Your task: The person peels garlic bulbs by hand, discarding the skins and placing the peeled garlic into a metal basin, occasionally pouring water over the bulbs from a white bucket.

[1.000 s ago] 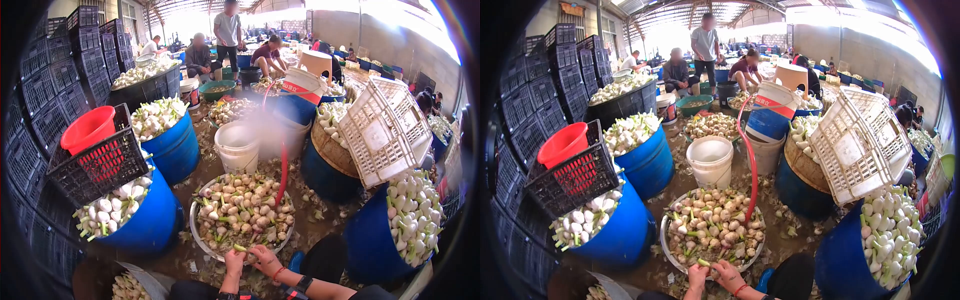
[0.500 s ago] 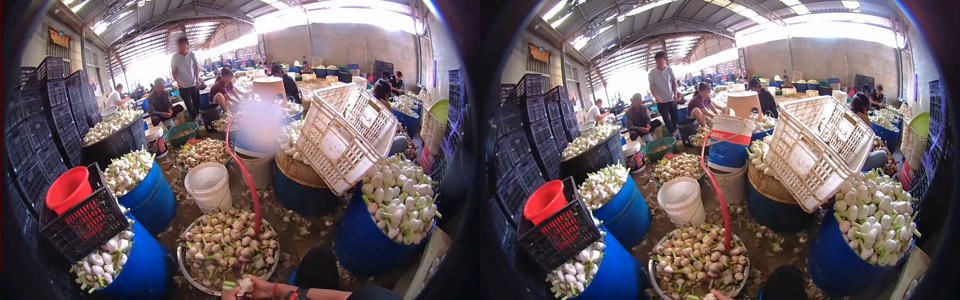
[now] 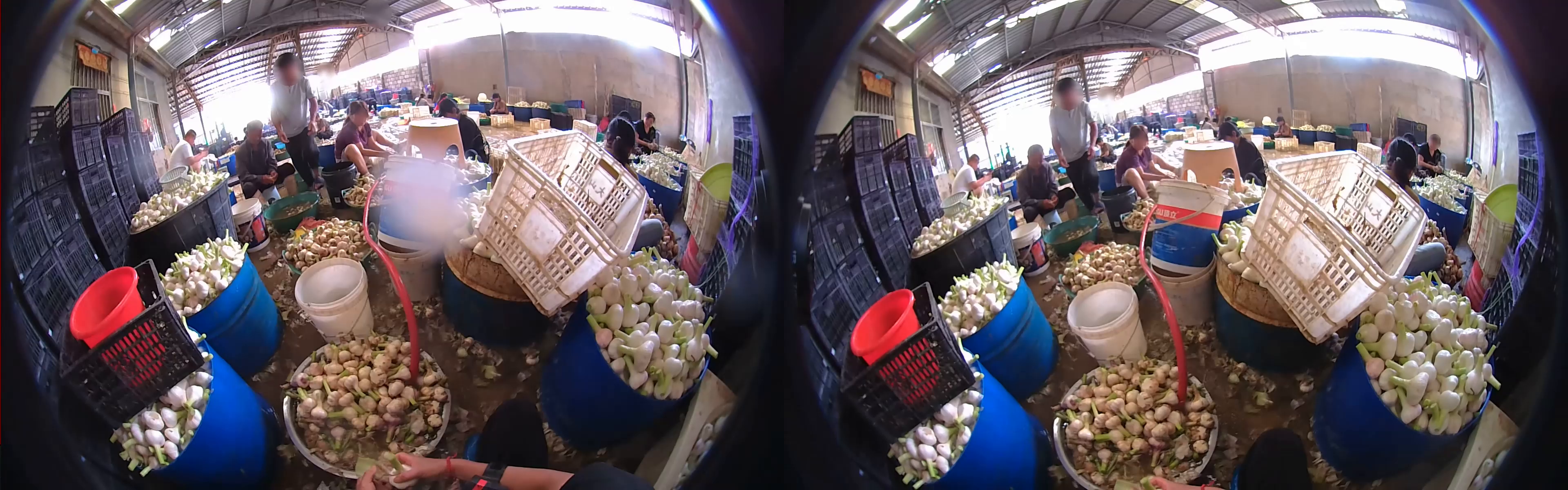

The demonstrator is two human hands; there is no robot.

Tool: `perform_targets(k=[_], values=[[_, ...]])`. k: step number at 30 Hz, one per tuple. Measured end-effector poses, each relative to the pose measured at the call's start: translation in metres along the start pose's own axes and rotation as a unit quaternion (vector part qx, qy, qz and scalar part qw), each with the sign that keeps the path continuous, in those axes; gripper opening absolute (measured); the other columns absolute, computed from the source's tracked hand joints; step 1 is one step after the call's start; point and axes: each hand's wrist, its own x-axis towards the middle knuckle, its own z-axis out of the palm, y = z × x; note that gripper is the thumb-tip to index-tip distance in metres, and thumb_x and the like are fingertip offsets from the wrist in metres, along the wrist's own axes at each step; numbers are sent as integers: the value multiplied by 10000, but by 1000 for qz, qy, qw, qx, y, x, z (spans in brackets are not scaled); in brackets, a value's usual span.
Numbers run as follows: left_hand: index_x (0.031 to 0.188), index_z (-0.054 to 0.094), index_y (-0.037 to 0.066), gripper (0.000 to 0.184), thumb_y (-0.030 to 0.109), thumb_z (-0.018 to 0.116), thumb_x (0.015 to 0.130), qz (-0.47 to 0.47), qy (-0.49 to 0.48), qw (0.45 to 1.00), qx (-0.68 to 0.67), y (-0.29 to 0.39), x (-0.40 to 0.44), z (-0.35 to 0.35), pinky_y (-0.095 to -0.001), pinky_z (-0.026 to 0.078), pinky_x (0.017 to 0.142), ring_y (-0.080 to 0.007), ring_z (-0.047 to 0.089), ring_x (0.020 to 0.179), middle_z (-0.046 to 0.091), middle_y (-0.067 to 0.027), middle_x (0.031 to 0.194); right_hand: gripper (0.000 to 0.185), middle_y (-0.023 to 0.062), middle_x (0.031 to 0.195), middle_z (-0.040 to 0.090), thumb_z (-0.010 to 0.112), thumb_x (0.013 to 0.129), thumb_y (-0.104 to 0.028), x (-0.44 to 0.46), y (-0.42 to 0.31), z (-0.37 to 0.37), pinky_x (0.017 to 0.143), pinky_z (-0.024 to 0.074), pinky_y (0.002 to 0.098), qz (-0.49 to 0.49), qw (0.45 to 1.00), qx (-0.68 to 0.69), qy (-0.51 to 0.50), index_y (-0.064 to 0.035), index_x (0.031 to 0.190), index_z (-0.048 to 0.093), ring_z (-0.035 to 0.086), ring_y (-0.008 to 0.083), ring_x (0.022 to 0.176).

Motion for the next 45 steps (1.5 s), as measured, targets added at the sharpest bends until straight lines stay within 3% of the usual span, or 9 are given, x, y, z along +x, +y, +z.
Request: perform_targets(k=[5, 6, 13, 17, 20, 28, 35, 41, 45], values=[[991, 555, 54, 240, 247, 460, 884, 84, 152, 984, 30, 13, 2, 40, -307, 462, 573, -142, 517, 663, 565, -34, 849, 315, 62, 916, 539, 576, 844, -290, 1, 2, 1, 780, 414, 259, -16, 958, -231, 172, -31, 1012, 509, 520, 151, 861], [992, 553, 3, 298, -68, 544, 702, 42, 110, 991, -62, 16, 9, 32, -256, 473, 540, -120, 577, 665, 600, -54, 802, 278, 40, 863, 524, 568, 847, -290, 4, 1, 2, 741, 410, 257, -84, 959, -182, 199, -29, 931, 519, 498, 137, 803], [969, 559, 36, 232, 12, 625, 748, 77, -139, 962, 222, -14, -5, 31, -252, 461, 729, -98, 542, 829, 568, 9, 871, 260, 63, 1017, 562, 405, 919, -222, 7, -52, -1, 781, 471, 313, -75, 923, 339, 165, -61, 1099, 499, 566, 165, 905], [1030, 582, 13, 220, 72, 572, 819, 76, 148, 985, 54, 61, -10, 72, -253, 474, 692, -142, 578, 770, 604, -28, 925, 243, 70, 1006, 579, 546, 858, -177, 8, -48, 1, 772, 469, 294, -66, 957, 158, 236, -45, 1063, 547, 576, 164, 893], [942, 611, -14, 169, 91, 574, 815, 165, 172, 929, 284, 66, -8, 71, -247, 472, 589, -126, 592, 644, 626, -73, 756, 240, 81, 974, 570, 653, 737, -105, 9, -49, 7, 753, 465, 314, -228, 879, -278, 313, -56, 966, 604, 568, 198, 894], [850, 621, -36, 121, 40, 541, 800, 97, 162, 930, 315, 69, -2, 63, -232, 471, 506, -103, 577, 514, 618, -74, 640, 249, 122, 982, 563, 670, 622, -41, 3, -62, 16, 818, 452, 327, -237, 862, -360, 266, -79, 867, 648, 554, 270, 978], [724, 596, -8, 107, 70, 567, 790, -78, 34, 970, 226, 23, 5, 34, -226, 489, 531, -82, 574, 550, 605, -32, 627, 223, 100, 1055, 562, 575, 837, -118, 7, -67, 15, 848, 432, 291, -118, 935, 284, 178, 21, 1011, 558, 544, 173, 995], [832, 595, -36, 134, 86, 540, 824, 102, 161, 963, 188, 64, -11, 67, -235, 493, 555, -109, 595, 577, 615, -68, 651, 199, 116, 987, 605, 594, 721, -14, 8, -67, 26, 827, 456, 324, -231, 850, -361, 305, -7, 919, 603, 578, 242, 963], [823, 586, -33, 138, 93, 535, 842, 81, 158, 966, 186, 72, -13, 66, -212, 488, 538, -94, 574, 568, 598, -35, 665, 154, 133, 966, 605, 590, 683, 3, 10, -73, 28, 846, 453, 348, -250, 874, -312, 275, -17, 833, 619, 574, 269, 987]])
